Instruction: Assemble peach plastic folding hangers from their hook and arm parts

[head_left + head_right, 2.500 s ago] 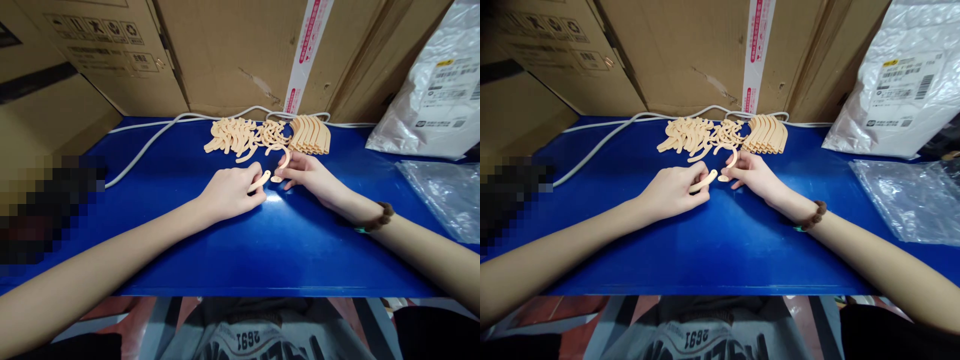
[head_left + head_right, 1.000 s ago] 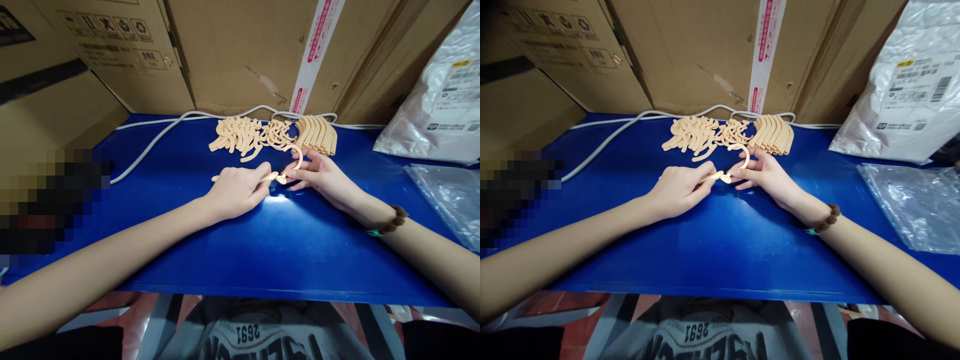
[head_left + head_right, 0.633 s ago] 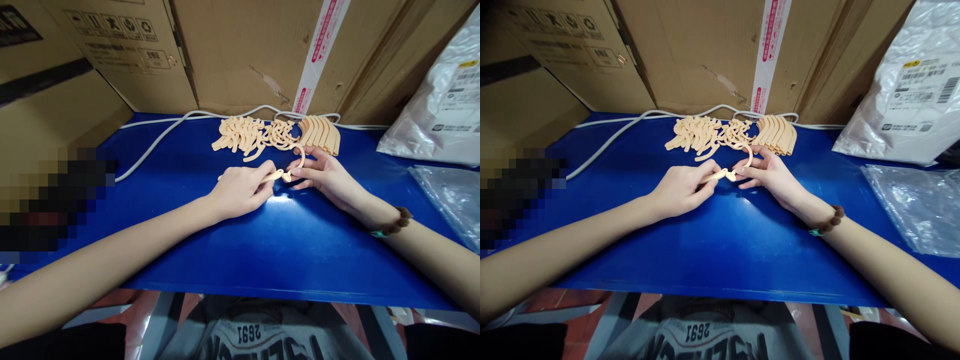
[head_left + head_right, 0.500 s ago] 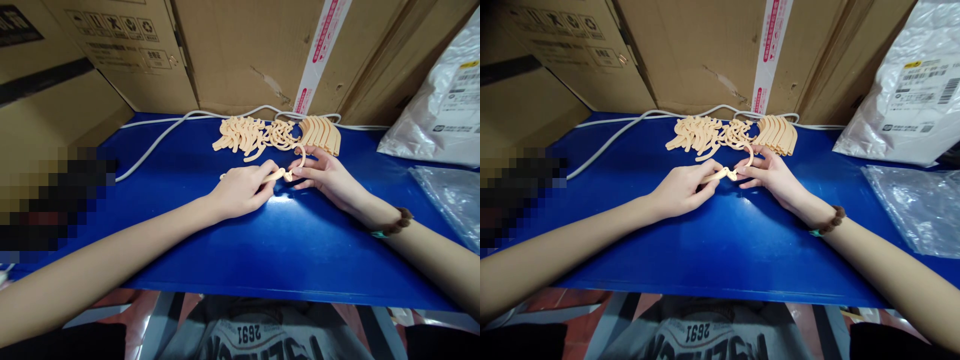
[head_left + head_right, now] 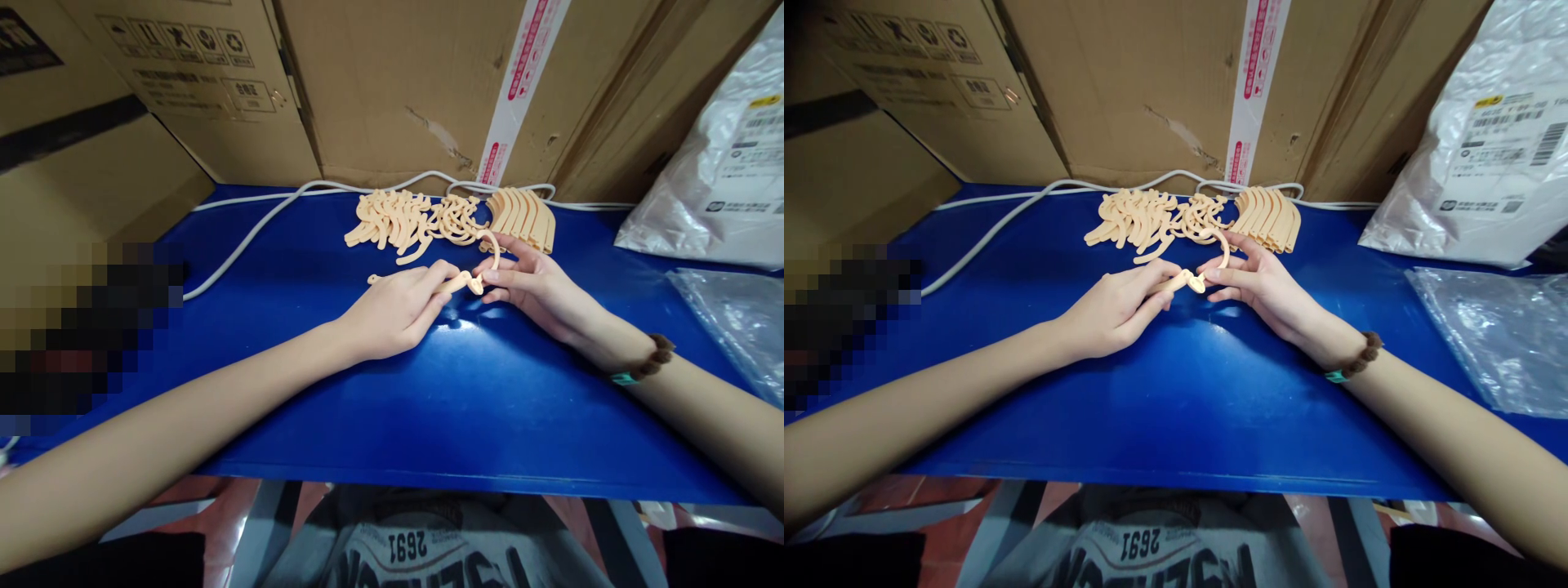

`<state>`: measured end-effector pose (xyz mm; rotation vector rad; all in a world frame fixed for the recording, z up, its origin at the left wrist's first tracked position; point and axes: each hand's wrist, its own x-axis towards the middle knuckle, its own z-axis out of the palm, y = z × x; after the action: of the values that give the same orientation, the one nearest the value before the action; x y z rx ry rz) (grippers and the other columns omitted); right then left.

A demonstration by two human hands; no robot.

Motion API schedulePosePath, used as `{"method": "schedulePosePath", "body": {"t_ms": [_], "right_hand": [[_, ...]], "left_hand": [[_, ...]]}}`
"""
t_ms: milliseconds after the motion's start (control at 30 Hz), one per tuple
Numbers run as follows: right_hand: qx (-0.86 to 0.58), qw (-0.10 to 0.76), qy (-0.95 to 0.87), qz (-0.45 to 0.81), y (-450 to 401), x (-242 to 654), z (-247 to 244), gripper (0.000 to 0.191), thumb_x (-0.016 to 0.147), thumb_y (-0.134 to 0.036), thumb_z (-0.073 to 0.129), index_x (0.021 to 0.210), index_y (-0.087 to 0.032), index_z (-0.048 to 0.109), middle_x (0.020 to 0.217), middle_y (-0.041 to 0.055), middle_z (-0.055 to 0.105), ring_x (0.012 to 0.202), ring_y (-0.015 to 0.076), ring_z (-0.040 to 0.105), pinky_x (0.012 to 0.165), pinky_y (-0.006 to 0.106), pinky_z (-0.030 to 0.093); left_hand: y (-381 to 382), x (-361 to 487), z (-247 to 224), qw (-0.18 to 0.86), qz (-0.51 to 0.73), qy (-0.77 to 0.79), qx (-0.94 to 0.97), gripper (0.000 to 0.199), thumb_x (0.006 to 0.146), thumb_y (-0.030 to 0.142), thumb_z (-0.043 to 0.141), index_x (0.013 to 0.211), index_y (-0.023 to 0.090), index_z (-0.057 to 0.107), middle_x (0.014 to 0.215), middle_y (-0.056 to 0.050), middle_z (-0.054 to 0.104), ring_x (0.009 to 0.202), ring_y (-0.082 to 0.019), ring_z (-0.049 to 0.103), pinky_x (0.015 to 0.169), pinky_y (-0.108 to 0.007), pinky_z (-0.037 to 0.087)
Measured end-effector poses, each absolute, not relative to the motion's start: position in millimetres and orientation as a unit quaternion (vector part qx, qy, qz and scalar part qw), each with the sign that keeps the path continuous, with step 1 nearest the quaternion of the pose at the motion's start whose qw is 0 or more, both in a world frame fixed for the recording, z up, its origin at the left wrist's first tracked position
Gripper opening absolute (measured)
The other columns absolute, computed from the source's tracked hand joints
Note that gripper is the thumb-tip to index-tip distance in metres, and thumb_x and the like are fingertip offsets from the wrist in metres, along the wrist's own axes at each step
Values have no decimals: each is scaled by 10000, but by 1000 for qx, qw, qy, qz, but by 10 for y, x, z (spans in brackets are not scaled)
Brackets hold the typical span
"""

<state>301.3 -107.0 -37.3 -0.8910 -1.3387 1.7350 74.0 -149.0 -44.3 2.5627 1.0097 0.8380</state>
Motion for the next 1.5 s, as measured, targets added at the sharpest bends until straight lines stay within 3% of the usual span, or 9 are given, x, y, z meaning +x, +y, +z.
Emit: {"method": "schedulePosePath", "body": {"t_ms": [533,833,1067,1500], "right_hand": [[-352,397,-512,676,-1076,2993,-377,597,709,-180,811,1235,-234,534,889,-19,711,784,133,680,660,246,562],[-354,359,-539,675,-1088,3012,-339,560,731,-241,809,1215,-218,528,840,-19,678,765,128,656,685,265,561],[-375,356,-539,665,-1139,2989,-294,504,691,-255,832,1064,-205,497,731,-49,606,556,69,475,482,212,415],[-385,355,-541,658,-1139,2978,-287,534,652,-273,856,995,-220,450,697,-67,559,539,62,429,469,218,358]], "left_hand": [[-1477,737,-453,91,281,344,891,202,1014,235,364,1127,143,504,923,-46,665,780,-160,626,694,-272,467],[-1491,734,-500,47,268,339,901,230,1016,201,339,1203,152,465,1036,-91,676,931,-189,639,799,-312,508],[-1492,730,-518,-22,263,325,908,243,1020,185,365,1222,126,486,1077,-105,680,928,-195,642,827,-321,506],[-1476,712,-435,-194,229,283,911,275,1010,131,375,1184,41,568,926,-109,689,838,-204,629,731,-308,461]]}}
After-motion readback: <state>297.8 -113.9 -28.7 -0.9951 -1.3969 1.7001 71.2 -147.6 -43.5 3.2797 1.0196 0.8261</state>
